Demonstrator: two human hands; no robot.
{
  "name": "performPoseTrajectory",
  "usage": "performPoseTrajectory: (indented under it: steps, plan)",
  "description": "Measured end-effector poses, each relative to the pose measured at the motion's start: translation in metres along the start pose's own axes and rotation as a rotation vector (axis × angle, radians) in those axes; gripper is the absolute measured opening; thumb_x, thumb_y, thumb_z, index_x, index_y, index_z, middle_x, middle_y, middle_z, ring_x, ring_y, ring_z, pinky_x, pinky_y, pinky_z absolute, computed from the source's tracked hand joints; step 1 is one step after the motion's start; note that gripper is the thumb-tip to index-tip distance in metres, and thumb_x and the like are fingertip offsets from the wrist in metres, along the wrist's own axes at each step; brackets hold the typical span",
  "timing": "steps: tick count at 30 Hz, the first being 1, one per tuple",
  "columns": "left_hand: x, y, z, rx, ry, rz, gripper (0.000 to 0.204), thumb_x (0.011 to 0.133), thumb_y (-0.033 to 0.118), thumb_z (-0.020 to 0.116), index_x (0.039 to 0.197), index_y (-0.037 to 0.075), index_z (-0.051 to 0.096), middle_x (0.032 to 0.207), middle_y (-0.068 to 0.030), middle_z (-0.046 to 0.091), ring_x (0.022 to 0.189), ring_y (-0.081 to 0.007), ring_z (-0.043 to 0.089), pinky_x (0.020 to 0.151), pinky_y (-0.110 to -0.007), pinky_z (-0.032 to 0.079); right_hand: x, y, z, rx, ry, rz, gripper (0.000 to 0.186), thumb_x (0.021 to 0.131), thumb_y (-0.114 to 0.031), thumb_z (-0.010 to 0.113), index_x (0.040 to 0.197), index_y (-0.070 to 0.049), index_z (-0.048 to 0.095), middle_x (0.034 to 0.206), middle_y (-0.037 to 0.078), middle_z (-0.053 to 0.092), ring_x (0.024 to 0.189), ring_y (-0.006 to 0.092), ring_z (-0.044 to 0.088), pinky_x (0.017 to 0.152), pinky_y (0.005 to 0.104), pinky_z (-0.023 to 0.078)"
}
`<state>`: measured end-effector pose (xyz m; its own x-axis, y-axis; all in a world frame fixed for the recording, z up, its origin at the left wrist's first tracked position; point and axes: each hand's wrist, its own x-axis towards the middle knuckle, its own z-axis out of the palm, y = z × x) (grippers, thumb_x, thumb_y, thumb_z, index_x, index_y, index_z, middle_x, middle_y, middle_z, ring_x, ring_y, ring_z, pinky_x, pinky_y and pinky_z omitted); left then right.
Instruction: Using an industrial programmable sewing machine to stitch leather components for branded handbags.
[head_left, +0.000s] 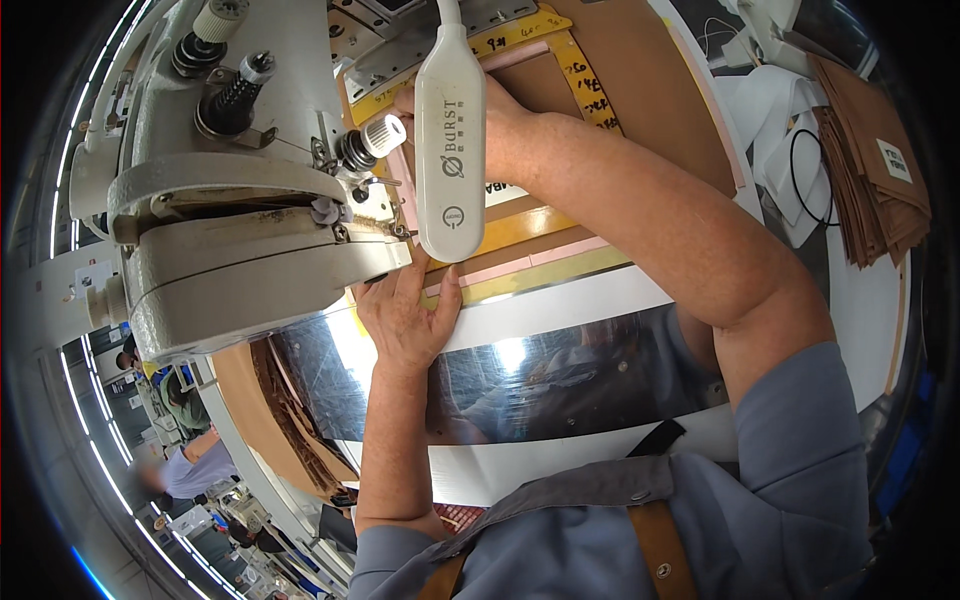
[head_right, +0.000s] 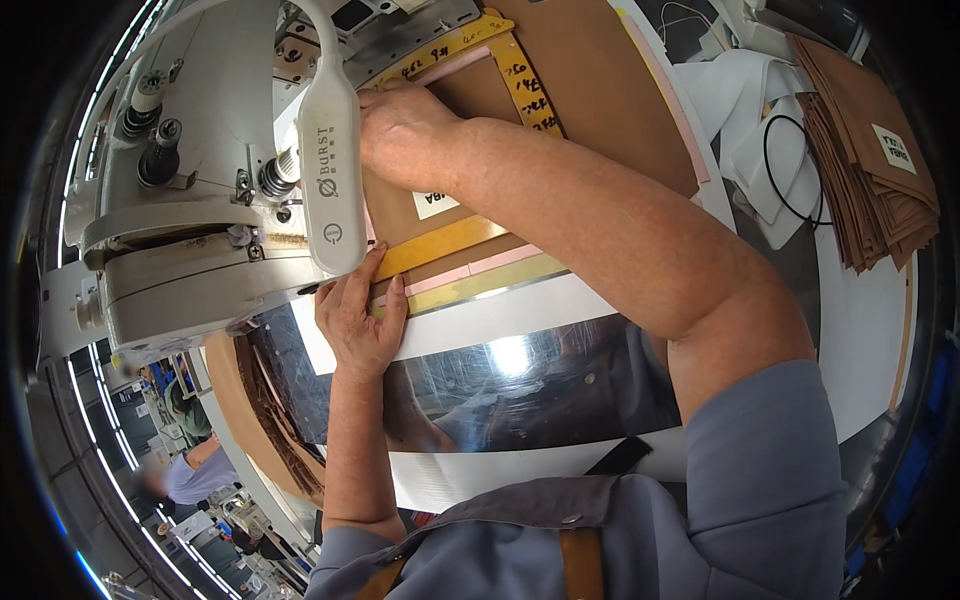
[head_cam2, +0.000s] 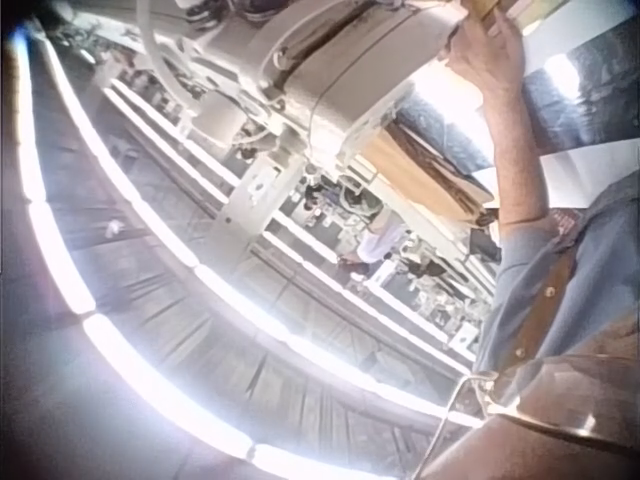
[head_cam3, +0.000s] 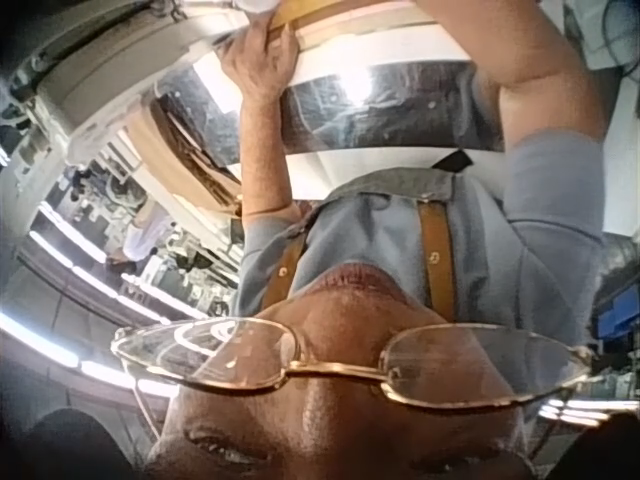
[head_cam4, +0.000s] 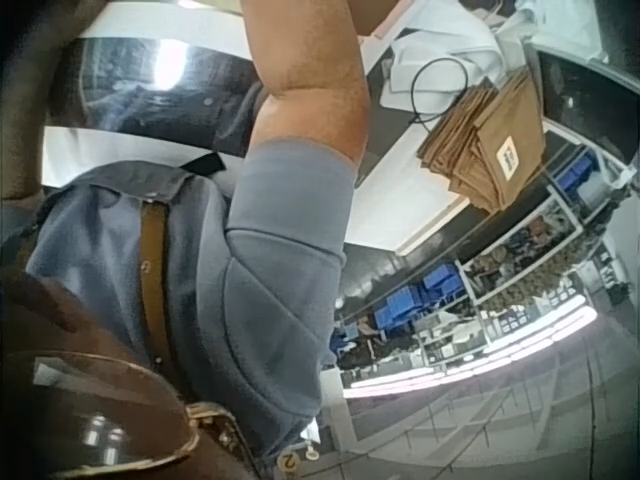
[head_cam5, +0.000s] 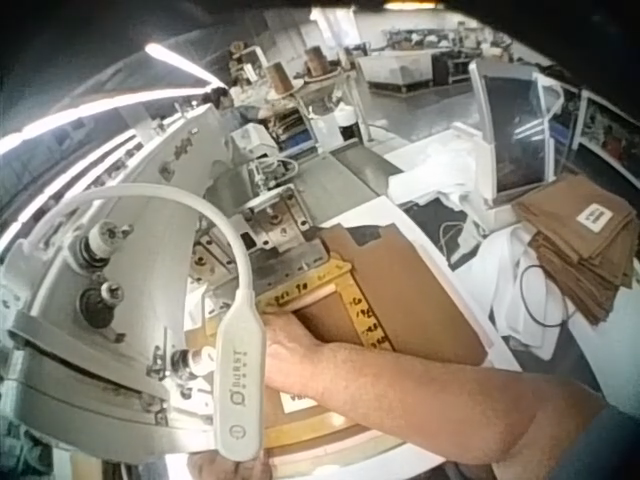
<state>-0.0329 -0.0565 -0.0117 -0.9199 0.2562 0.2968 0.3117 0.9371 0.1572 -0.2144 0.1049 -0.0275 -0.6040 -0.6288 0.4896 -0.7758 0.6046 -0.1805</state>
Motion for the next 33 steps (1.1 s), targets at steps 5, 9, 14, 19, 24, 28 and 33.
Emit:
performPoseTrajectory:
  steps: [5, 9, 14, 19, 24, 28, 33]
  plan:
    - [0.001, 0.002, -0.002, -0.004, 0.008, 0.005, 0.039, 0.089, 0.024, 0.073, 0.125, 0.009, 0.073, 0.106, -0.0108, 0.079, 0.09, -0.0265, 0.075, 0.086, -0.038, 0.051, 0.001, -0.008, -0.03, -0.094, -0.327, 0.017, 0.028, 0.096, -0.013, 0.063, 0.122, -0.01, 0.071, 0.124, 0.008, 0.071, 0.125, 0.0203, 0.062, 0.105, 0.04, 0.05]
    - [-0.001, 0.002, -0.001, 0.015, -0.003, -0.008, 0.038, 0.09, 0.024, 0.073, 0.125, 0.009, 0.073, 0.103, -0.0093, 0.079, 0.087, -0.025, 0.074, 0.082, -0.037, 0.049, -0.01, -0.012, -0.03, 0.066, -0.217, 0.095, 0.028, 0.098, -0.014, 0.061, 0.123, -0.009, 0.071, 0.126, 0.008, 0.07, 0.126, 0.0201, 0.061, 0.106, 0.04, 0.048]
    - [0.002, 0.004, -0.003, 0.005, -0.036, -0.032, 0.041, 0.09, 0.025, 0.073, 0.129, 0.012, 0.071, 0.095, -0.0071, 0.077, 0.078, -0.0232, 0.071, 0.077, -0.036, 0.046, -0.018, -0.019, -0.025, -0.007, -0.136, 0.025, 0.033, 0.096, -0.02, 0.064, 0.127, -0.011, 0.07, 0.126, 0.009, 0.07, 0.125, 0.0223, 0.062, 0.108, 0.0385, 0.045]
    - [0.002, 0.004, -0.004, -0.018, -0.009, -0.024, 0.039, 0.089, 0.025, 0.074, 0.127, 0.014, 0.07, 0.086, -0.0071, 0.075, 0.067, -0.0252, 0.068, 0.07, -0.038, 0.045, -0.012, -0.026, -0.058, 0.067, -0.412, -0.05, 0.059, 0.098, -0.038, 0.062, 0.143, 0.0, 0.054, 0.136, 0.019, 0.06, 0.125, 0.035, 0.059, 0.113, 0.0483, 0.041]
    - [0.001, 0.001, 0.001, -0.036, 0.068, 0.029, 0.04, 0.089, 0.027, 0.075, 0.127, 0.015, 0.069, 0.086, -0.0075, 0.077, 0.066, -0.025, 0.068, 0.069, -0.037, 0.046, -0.018, -0.022, -0.056, 0.077, -0.458, 0.006, 0.068, 0.099, -0.048, 0.059, 0.146, 0.001, 0.053, 0.145, 0.02, 0.057, 0.135, 0.0372, 0.053, 0.119, 0.0497, 0.035]
    - [0.002, 0.006, 0.001, 0.019, 0.058, 0.005, 0.041, 0.089, 0.031, 0.076, 0.126, 0.015, 0.068, 0.082, -0.0063, 0.076, 0.063, -0.0237, 0.068, 0.069, -0.038, 0.046, -0.015, -0.027, -0.057, 0.003, -0.536, 0.029, 0.075, 0.101, -0.057, 0.052, 0.15, 0.001, 0.05, 0.153, 0.02, 0.051, 0.145, 0.0369, 0.044, 0.126, 0.0483, 0.026]
    - [0.002, 0.014, -0.003, 0.001, -0.048, -0.093, 0.04, 0.091, 0.035, 0.075, 0.125, 0.015, 0.068, 0.071, -0.0065, 0.072, 0.054, -0.0236, 0.061, 0.069, -0.037, 0.044, -0.022, -0.022, -0.046, -0.016, -0.497, 0.019, 0.082, 0.101, -0.064, 0.048, 0.15, 0.001, 0.05, 0.157, 0.021, 0.047, 0.149, 0.0372, 0.039, 0.129, 0.0487, 0.019]
